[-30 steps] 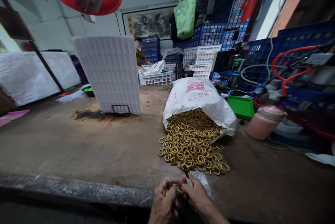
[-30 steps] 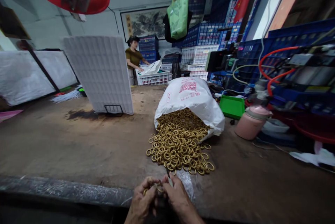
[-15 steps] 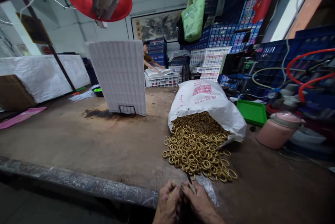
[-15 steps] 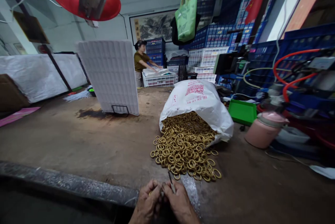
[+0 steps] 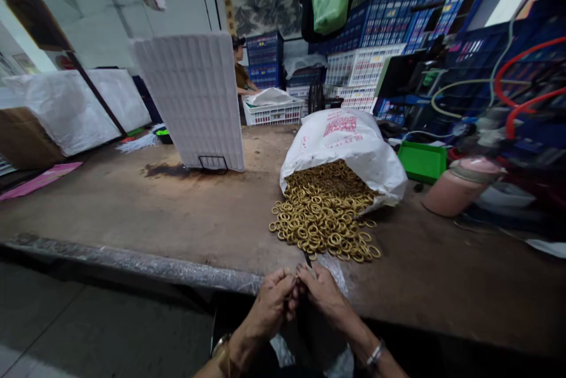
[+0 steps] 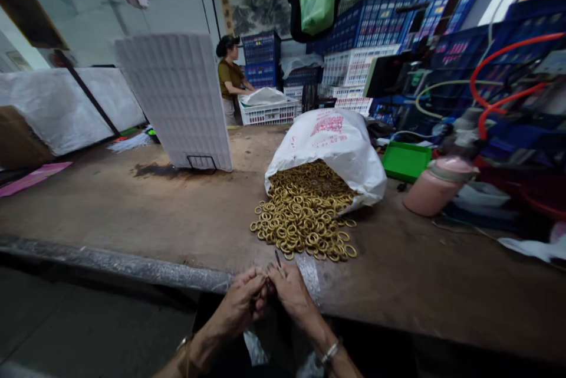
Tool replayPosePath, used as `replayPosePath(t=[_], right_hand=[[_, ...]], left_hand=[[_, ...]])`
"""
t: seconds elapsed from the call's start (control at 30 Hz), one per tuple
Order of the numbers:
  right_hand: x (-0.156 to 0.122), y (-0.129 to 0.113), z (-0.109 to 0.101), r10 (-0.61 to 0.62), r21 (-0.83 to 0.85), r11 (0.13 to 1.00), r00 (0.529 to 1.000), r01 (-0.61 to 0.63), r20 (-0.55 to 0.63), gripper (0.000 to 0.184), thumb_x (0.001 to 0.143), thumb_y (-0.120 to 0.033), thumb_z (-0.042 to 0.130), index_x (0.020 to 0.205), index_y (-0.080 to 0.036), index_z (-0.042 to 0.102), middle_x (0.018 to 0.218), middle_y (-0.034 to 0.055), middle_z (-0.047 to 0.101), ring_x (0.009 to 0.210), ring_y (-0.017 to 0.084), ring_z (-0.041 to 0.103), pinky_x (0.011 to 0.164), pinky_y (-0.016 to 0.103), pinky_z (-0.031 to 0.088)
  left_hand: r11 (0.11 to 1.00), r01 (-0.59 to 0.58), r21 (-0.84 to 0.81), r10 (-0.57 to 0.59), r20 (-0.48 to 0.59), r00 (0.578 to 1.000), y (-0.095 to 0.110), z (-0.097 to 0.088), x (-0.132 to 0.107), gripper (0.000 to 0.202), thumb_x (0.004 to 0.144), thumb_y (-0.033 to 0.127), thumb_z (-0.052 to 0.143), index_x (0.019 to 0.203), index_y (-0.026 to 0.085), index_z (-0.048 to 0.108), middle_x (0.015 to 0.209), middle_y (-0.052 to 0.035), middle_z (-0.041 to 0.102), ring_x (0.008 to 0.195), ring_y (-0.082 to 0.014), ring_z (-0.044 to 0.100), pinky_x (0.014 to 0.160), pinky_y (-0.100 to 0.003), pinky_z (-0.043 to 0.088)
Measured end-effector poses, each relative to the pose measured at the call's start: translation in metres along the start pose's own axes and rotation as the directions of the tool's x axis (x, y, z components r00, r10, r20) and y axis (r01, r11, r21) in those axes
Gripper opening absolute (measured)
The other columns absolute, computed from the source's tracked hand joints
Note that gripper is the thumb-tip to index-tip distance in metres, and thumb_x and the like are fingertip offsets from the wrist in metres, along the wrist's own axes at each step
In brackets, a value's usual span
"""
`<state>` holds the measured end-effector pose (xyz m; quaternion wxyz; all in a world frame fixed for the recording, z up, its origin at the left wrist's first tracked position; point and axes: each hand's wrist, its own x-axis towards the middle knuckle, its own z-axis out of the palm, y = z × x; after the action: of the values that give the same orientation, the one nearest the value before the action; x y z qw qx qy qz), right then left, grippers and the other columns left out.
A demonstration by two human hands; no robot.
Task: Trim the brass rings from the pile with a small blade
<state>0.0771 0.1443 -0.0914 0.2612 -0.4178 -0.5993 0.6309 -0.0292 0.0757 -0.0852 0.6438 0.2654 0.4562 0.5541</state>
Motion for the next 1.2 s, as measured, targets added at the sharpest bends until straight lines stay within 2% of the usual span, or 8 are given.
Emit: replayPosePath(t=[0.13,0.3,0.43,0.57,0.77,0.97,1.07,1.2], right_hand=[[-0.006,-0.003,-0.001,-0.025,0.016,1.0,1.0,0.025,0.008,0.03,0.073,-0.044,0.045,0.059,-0.017,0.044,0.049,-0.0057,0.044,0.045,0.007,0.038,0.045,0.019,0.031],[-0.01,0.003,-0.01,-0.088,-0.203,0.977,0.991,0.067,-0.098,0.031,0.078,-0.04,0.037,0.058,-0.018,0.046,0.048,-0.0046,0.045,0.045,0.008,0.039,0.046,0.02,0.031],[-0.016,0.006,-0.014,-0.257,-0.51,0.839,0.964,0.191,-0.062,0.016,0.075,-0.023,0.038,0.063,-0.019,0.048,0.054,-0.0028,0.05,0.051,0.01,0.043,0.051,0.02,0.031],[-0.022,0.006,-0.011,-0.219,-0.661,0.723,0.974,0.199,0.054,0.022,0.064,-0.006,0.036,0.073,-0.019,0.051,0.06,-0.0013,0.056,0.056,0.011,0.05,0.054,0.02,0.03],[-0.021,0.004,-0.009,-0.193,-0.799,0.569,0.976,0.196,0.102,0.033,0.059,-0.003,0.036,0.084,-0.018,0.052,0.066,0.0013,0.061,0.061,0.013,0.053,0.055,0.021,0.028],[-0.009,0.008,-0.027,-0.177,-0.913,0.408,0.98,-0.005,-0.085,0.028,0.066,-0.004,0.037,0.086,-0.017,0.052,0.064,0.0024,0.06,0.055,0.013,0.051,0.051,0.024,0.021],[-0.002,0.01,-0.035,-0.261,-0.915,0.404,0.958,-0.002,-0.118,0.028,0.067,-0.004,0.037,0.087,-0.017,0.051,0.067,0.0021,0.059,0.057,0.013,0.051,0.053,0.024,0.022],[0.009,0.01,-0.033,-0.346,-0.893,0.45,0.925,0.02,-0.154,0.028,0.071,-0.005,0.038,0.094,-0.018,0.05,0.074,0.0021,0.06,0.065,0.013,0.053,0.056,0.023,0.025]], left_hand=[[0.998,0.018,-0.053,-0.017,0.021,1.0,-0.001,0.002,-0.006,0.028,0.074,0.042,0.055,0.075,0.015,0.047,0.058,0.0045,0.044,0.039,-0.002,0.032,0.035,-0.014,0.024],[0.996,0.009,-0.092,-0.007,0.024,1.0,0.001,0.007,-0.008,0.029,0.074,0.043,0.056,0.075,0.015,0.047,0.058,0.0052,0.043,0.04,-0.0023,0.032,0.036,-0.015,0.025],[0.999,-0.033,-0.029,0.032,-0.026,0.999,0.005,0.01,-0.006,0.03,0.073,0.045,0.056,0.074,0.017,0.045,0.055,0.0064,0.042,0.039,-0.0028,0.033,0.036,-0.015,0.026],[0.998,-0.047,0.048,0.049,-0.047,0.998,0.004,0.011,-0.005,0.031,0.073,0.046,0.055,0.072,0.018,0.042,0.054,0.0073,0.042,0.038,-0.0027,0.033,0.037,-0.015,0.028],[0.983,-0.044,0.18,0.06,-0.086,0.994,0.004,0.006,-0.007,0.031,0.074,0.047,0.052,0.069,0.019,0.04,0.05,0.0084,0.04,0.036,-0.0024,0.031,0.035,-0.014,0.025],[0.98,0.019,0.2,-0.036,0.079,0.996,0.015,0.013,-0.033,0.03,0.076,0.044,0.051,0.068,0.017,0.044,0.052,0.0054,0.045,0.037,-0.0026,0.036,0.035,-0.014,0.027],[0.966,0.142,0.214,-0.183,0.184,0.966,-0.005,0.008,-0.037,0.028,0.073,0.044,0.055,0.071,0.017,0.047,0.052,0.0046,0.048,0.035,-0.0033,0.037,0.033,-0.014,0.027],[0.915,0.368,0.168,-0.383,0.066,0.921,-0.057,-0.014,-0.018,0.025,0.069,0.038,0.059,0.065,0.015,0.05,0.05,0.0032,0.049,0.033,-0.0039,0.036,0.029,-0.014,0.024]])
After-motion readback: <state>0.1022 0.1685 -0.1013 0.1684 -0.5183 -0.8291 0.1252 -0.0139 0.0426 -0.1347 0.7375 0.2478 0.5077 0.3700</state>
